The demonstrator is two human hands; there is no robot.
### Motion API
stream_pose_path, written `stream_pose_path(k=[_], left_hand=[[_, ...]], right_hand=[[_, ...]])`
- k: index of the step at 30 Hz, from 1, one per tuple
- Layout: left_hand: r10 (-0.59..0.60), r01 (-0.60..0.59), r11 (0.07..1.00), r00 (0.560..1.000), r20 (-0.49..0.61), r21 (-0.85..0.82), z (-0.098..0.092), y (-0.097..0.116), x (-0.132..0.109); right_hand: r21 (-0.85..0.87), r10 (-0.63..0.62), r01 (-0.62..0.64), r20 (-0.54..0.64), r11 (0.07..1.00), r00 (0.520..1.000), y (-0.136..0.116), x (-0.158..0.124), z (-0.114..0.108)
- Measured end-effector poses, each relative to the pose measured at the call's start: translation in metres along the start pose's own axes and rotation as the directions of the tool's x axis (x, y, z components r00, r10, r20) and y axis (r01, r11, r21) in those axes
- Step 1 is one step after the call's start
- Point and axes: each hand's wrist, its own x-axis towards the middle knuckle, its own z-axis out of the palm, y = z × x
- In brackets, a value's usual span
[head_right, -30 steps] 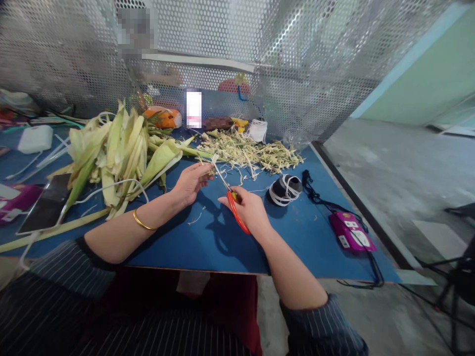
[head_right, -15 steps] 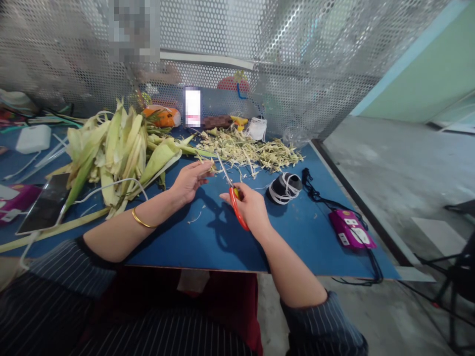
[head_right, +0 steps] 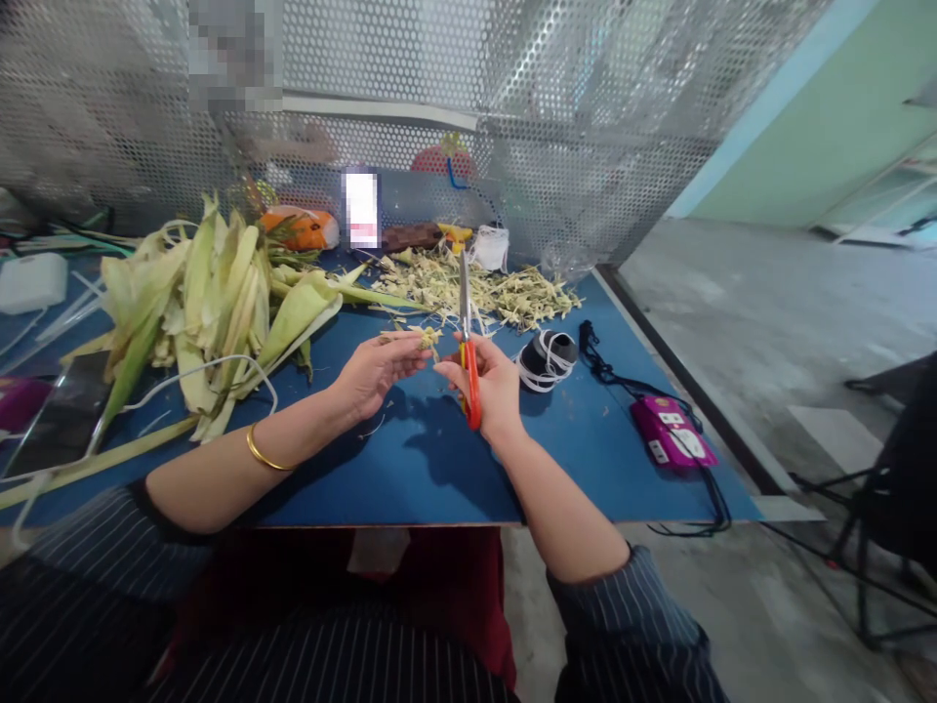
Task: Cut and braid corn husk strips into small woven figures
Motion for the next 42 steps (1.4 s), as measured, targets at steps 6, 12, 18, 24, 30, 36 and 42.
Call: stream_pose_path(k=[6,12,18,24,30,36,42], left_hand=[[-0.178,0.180,0.982,0.983,0.043,-0.057,0.001,-0.003,-0.004],[-0.230,0.233,0.972,0.971,0.061,-0.035,-0.002,-0.003,0.000],[0.053,-0.065,0.981,0.996,0.070,0.183,-0.011,0.000,0.008],[0.096,-0.127,0.977,0.979,0.178,0.173,-0.009,-0.004,0.008],[0.071,-0.117,0.967,0.977,0.202,0.225,-0.006,-0.010,0.005],[0.120,-0.140,0.972,0.986,0.117,0.189,-0.008,-0.001,0.008],[0.173,-0.176,0.983,0.984,-0.048,-0.050,-0.021,0.026,0.022]], right_hand=[[0.007,-0.069,0.069,0.003,0.998,0.998,0.004,0.003,0.000],[-0.001,-0.051,0.051,0.013,0.999,0.999,0.000,0.002,-0.002],[-0.030,-0.011,0.012,0.023,0.999,1.000,-0.006,0.001,-0.004],[-0.045,-0.008,0.009,0.007,0.999,1.000,-0.008,0.001,-0.003],[-0.003,0.013,-0.013,0.040,1.000,0.999,-0.006,-0.001,-0.002],[-0.105,-0.061,0.067,0.055,0.992,0.997,-0.009,0.000,-0.005],[-0.250,-0.113,0.158,0.184,0.955,0.976,-0.011,-0.001,-0.014]])
